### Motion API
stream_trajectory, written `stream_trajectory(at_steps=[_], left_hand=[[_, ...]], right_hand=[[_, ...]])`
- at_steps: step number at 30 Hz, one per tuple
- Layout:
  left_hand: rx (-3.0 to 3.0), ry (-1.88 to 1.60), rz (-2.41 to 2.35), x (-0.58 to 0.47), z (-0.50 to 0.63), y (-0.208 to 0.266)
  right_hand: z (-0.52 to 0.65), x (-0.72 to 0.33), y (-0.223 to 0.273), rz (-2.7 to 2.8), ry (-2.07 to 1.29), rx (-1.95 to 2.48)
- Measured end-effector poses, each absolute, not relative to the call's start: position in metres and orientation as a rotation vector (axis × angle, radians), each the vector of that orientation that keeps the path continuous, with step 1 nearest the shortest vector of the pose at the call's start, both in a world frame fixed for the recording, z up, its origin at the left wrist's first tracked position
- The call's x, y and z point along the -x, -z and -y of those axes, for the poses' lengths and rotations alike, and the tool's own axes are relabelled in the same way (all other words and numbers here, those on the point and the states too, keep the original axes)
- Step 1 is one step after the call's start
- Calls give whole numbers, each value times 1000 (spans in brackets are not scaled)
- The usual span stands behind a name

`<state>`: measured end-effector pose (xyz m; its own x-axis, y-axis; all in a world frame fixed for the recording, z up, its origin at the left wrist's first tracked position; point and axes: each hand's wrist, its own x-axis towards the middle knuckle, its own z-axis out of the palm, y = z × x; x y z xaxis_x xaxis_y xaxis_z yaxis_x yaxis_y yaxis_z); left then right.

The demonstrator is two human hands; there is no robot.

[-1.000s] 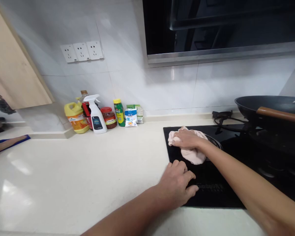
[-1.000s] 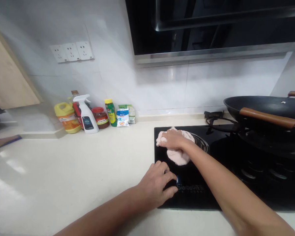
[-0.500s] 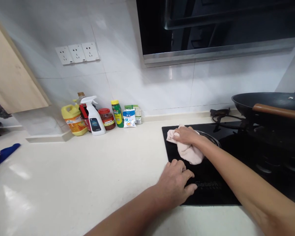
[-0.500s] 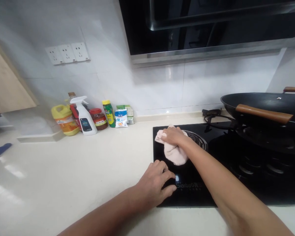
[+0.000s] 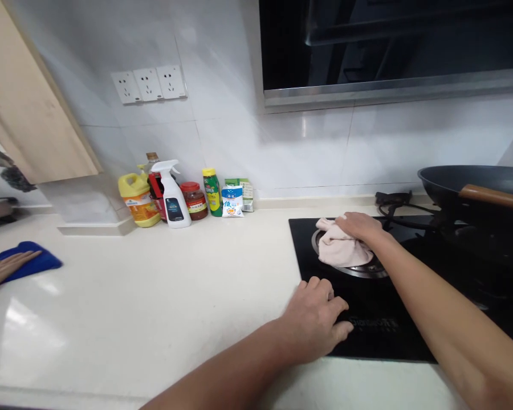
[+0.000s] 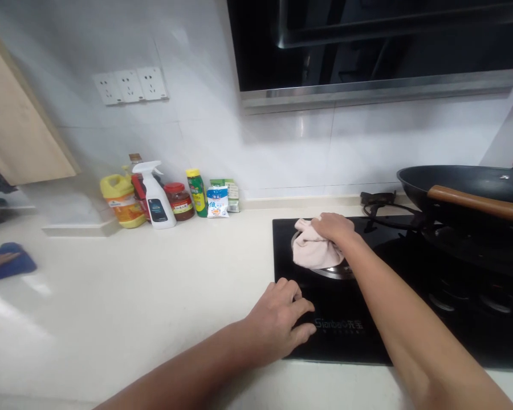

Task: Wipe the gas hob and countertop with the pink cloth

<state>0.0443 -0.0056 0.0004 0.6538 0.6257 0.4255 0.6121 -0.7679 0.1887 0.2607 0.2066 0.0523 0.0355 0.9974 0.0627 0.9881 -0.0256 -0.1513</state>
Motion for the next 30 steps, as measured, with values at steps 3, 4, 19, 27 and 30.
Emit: stream_trajectory(at_steps=[3,4,19,27,30], left_hand=[[-2836,-731,-1060,-44,7,-2],[-2835,-727,-1060,-44,7,-2],[-2837,-725,-1068,-45,5,2],[-2833,-711,-1076,-45,6,0],[-2844,-726,-1057,-45,5,1]], right_hand=[[-207,-274,-53,2070,-92,2180],[-206,-275,-53,2082,-87,2175],[-172,-215,-52,2628,-29,1598],[-180,-220,-51,2563,-48,1682],[-188,-231,-51,2458,-51,1800]])
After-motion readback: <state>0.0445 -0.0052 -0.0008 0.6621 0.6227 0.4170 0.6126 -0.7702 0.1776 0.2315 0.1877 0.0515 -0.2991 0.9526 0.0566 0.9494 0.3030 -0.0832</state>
